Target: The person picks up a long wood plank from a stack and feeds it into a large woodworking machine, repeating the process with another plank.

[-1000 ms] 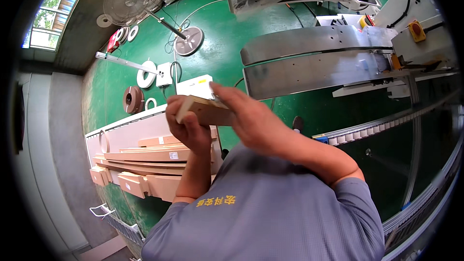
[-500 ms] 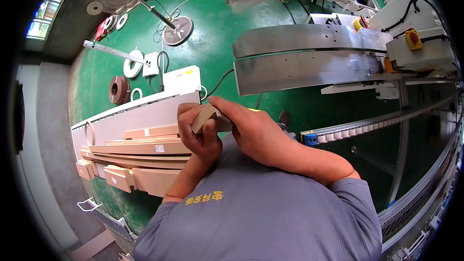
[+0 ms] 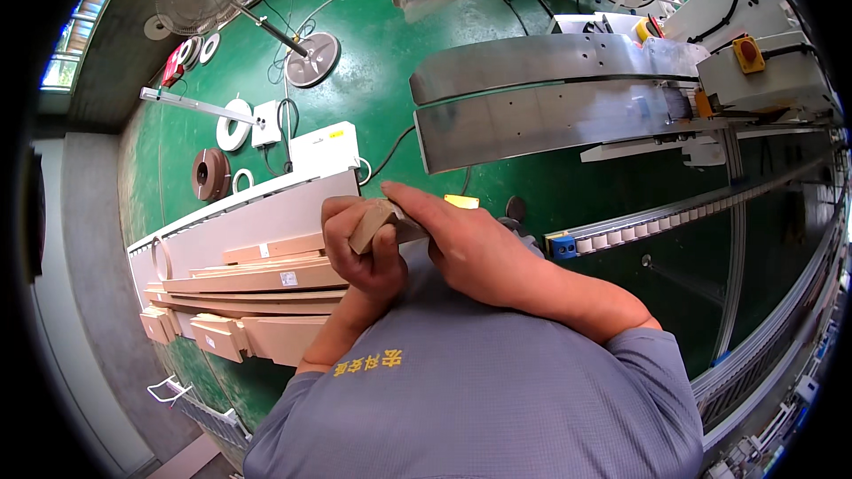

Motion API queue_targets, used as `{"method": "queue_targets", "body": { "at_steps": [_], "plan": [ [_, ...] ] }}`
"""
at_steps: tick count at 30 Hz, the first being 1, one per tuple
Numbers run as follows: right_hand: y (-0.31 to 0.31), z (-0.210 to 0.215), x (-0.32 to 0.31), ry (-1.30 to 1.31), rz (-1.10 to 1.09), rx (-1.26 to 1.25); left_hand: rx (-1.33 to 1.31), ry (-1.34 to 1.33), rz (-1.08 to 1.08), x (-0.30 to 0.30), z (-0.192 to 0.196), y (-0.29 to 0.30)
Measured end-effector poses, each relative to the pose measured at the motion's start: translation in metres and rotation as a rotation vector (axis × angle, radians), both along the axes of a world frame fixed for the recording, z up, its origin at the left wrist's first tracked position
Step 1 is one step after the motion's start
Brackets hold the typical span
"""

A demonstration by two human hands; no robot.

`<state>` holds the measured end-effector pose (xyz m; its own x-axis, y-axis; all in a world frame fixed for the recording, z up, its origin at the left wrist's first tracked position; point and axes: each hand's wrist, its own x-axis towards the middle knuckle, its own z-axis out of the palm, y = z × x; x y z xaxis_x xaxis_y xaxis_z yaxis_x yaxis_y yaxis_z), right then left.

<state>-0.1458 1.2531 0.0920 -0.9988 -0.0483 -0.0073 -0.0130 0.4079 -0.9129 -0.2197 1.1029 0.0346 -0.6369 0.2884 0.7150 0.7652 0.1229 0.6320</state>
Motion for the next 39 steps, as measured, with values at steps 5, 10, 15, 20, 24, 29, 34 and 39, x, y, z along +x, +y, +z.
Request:
{"method": "queue_targets", "body": {
  "at_steps": [5, 10, 15, 20, 24, 29, 34, 39],
  "plan": [
    [0.001, 0.000, -0.003, -0.020, 0.032, 0.033, -0.022, -0.006, -0.005, -0.001, -0.002, -0.004],
    [0.001, 0.011, -0.007, -0.113, 0.021, 0.057, -0.071, -0.011, -0.069, 0.008, -0.006, -0.002],
    [0.002, -0.006, -0.007, 0.172, -0.068, 0.034, -0.051, 0.161, 0.071, -0.014, -0.009, -0.017],
    [0.050, -0.036, 0.014, 0.058, -0.490, -0.091, 0.608, -0.679, 0.412, -0.121, 0.040, -0.129],
    [0.105, -0.057, 0.044, 0.066, -0.916, -0.091, 0.756, -0.812, 0.581, -0.189, -0.028, -0.230],
    [0.143, -0.088, 0.064, 0.139, -1.189, -0.251, 0.912, -0.987, 0.582, -0.209, -0.191, -0.258],
    [0.128, -0.152, 0.037, -0.126, -1.135, -0.353, 0.874, -1.153, 0.538, -0.167, -0.227, -0.107],
    [0.121, -0.239, -0.020, -0.208, -0.996, -0.329, 0.045, -1.028, 0.090, -0.113, -0.207, 0.007]
  ]
}}
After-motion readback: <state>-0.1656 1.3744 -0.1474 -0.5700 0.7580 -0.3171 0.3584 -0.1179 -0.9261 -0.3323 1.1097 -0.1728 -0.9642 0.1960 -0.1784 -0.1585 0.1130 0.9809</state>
